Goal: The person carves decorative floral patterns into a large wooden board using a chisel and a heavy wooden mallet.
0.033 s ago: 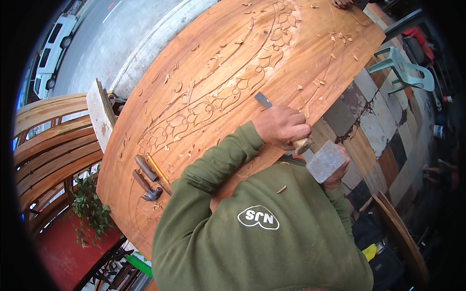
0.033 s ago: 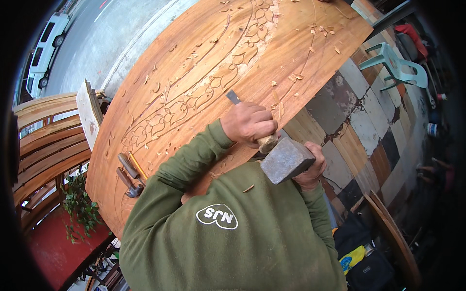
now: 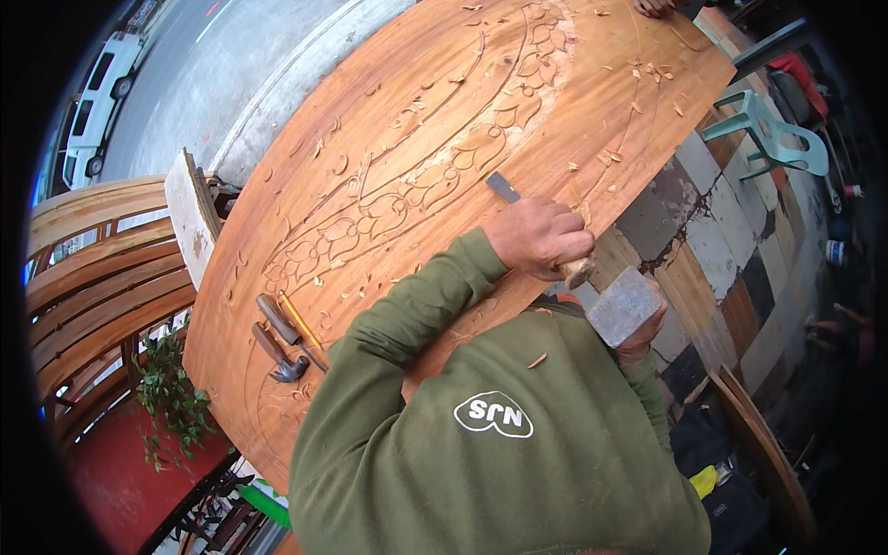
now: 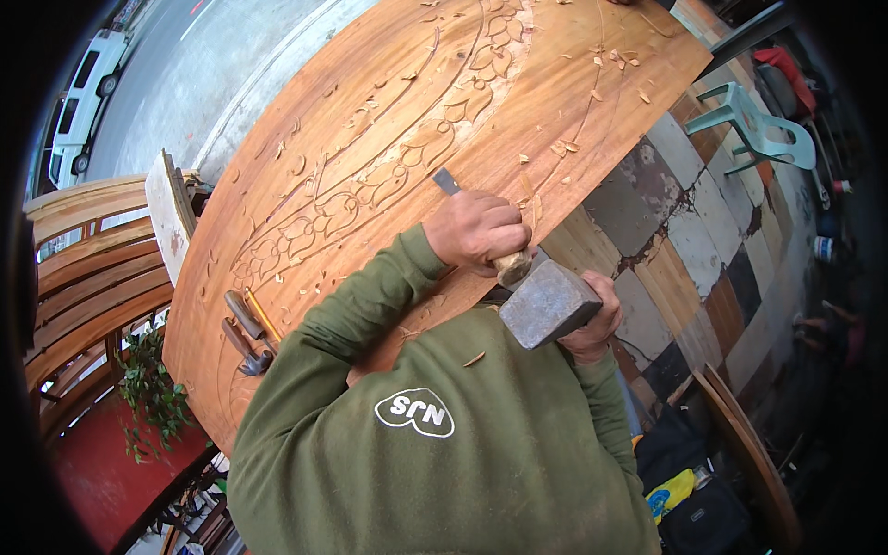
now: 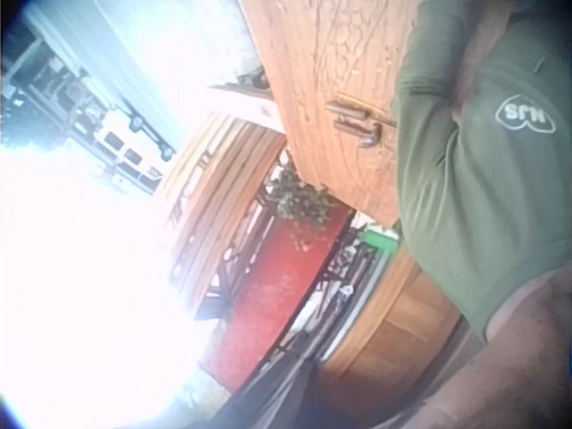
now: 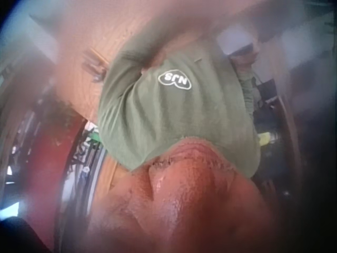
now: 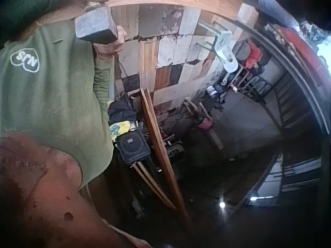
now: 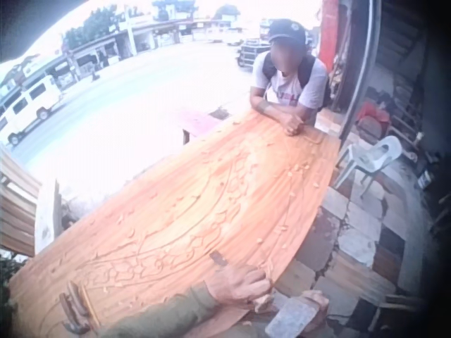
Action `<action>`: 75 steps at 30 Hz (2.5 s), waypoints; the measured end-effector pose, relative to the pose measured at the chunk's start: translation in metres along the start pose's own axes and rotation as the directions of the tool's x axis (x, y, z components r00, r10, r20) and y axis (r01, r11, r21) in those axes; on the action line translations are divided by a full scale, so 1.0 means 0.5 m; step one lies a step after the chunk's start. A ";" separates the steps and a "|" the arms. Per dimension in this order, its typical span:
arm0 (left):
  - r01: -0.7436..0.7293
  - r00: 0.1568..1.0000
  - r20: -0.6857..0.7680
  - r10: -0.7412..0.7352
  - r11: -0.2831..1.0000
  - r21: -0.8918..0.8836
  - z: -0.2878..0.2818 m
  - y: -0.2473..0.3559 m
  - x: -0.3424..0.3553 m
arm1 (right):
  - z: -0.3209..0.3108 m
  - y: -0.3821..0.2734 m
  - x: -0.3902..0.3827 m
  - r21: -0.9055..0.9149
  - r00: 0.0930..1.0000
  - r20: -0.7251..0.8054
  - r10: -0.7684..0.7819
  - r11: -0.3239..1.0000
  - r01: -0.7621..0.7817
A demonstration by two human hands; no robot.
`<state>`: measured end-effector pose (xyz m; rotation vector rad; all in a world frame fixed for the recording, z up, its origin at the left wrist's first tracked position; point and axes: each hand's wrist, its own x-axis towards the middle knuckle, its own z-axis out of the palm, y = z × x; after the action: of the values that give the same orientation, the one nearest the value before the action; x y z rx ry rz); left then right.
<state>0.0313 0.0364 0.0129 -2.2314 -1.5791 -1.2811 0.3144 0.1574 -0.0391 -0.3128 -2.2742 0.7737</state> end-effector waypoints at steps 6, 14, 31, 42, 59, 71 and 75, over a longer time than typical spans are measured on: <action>-0.002 0.997 0.083 -0.002 0.999 0.038 0.024 -0.030 -0.030 | -0.012 -0.026 0.011 -0.180 0.999 0.030 0.022 0.983 -0.016; -0.051 0.998 0.021 0.051 0.999 0.012 0.026 -0.029 -0.025 | 0.093 0.009 0.054 0.123 0.865 -0.422 -0.271 0.928 0.351; -0.013 0.990 0.140 0.008 0.999 0.035 0.017 -0.026 -0.037 | 0.074 -0.009 0.070 0.098 0.934 -0.236 -0.268 0.950 0.298; 0.056 0.995 -0.078 -0.053 0.998 0.036 -0.018 -0.028 -0.013 | 0.054 0.003 0.106 -0.031 0.974 -0.082 -0.212 0.977 0.210; -0.043 0.995 0.092 0.039 0.999 0.034 0.041 -0.041 -0.005 | 0.026 0.039 -0.028 -0.092 0.991 -0.072 0.114 0.989 -0.120; 0.015 1.000 0.011 -0.014 0.999 -0.045 0.027 -0.041 -0.016 | 0.074 0.003 0.062 0.115 0.950 -0.295 -0.107 0.982 0.147; -0.058 0.998 0.015 0.058 0.998 -0.023 0.019 -0.047 -0.025 | 0.051 -0.006 0.081 -0.159 0.984 0.067 -0.163 0.972 0.172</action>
<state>0.0163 0.0428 -0.0100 -2.2888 -1.5007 -1.2749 0.2677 0.1609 -0.0300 -0.1741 -2.3846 0.5152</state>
